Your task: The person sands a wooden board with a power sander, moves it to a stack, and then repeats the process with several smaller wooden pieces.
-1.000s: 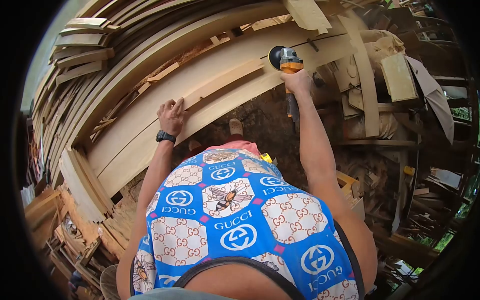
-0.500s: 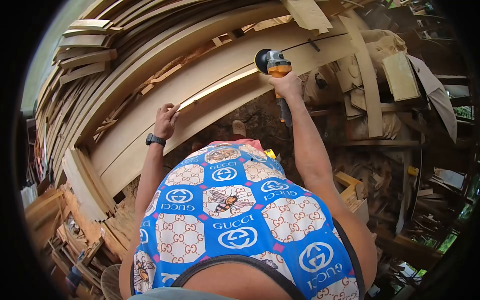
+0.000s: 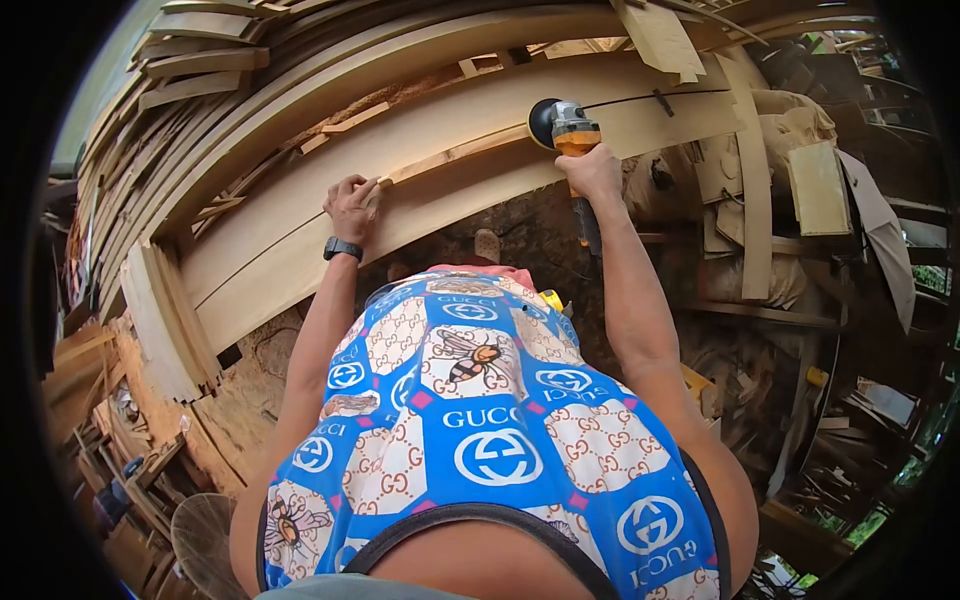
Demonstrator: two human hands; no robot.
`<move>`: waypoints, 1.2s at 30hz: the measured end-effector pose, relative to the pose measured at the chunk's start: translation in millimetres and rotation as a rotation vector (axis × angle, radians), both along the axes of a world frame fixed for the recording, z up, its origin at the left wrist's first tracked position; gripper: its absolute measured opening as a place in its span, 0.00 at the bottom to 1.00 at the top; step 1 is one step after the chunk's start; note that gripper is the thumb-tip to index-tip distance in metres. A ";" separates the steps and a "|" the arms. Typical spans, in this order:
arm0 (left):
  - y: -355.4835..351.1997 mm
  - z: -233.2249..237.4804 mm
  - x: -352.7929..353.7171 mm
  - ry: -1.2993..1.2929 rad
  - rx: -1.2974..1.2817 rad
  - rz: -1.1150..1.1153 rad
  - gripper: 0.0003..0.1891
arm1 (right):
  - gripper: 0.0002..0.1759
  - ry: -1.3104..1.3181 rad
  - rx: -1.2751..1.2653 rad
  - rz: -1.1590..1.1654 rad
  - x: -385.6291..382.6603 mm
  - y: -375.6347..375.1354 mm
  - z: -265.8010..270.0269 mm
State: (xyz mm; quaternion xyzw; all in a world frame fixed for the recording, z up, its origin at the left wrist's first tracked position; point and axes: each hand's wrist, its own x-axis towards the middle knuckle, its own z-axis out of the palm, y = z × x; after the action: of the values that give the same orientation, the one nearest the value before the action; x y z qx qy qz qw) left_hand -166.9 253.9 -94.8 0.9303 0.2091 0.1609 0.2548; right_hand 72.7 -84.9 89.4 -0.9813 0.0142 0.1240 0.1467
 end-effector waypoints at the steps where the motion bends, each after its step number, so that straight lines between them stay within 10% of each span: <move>1: 3.1 -2.7 1.5 -0.035 -0.008 0.018 0.14 | 0.33 0.004 -0.001 0.010 -2.4 2.4 -1.8; 36: 21.5 -14.5 18.1 -0.188 0.069 -0.209 0.08 | 0.33 0.167 -0.071 0.491 -130.3 152.8 -5.1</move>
State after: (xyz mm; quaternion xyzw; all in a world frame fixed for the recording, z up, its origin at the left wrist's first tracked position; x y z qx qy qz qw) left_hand -148.8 275.4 -109.3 0.9360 0.0807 0.2270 0.2566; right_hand -57.6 67.8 84.3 -0.9462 -0.2081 0.2359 0.0762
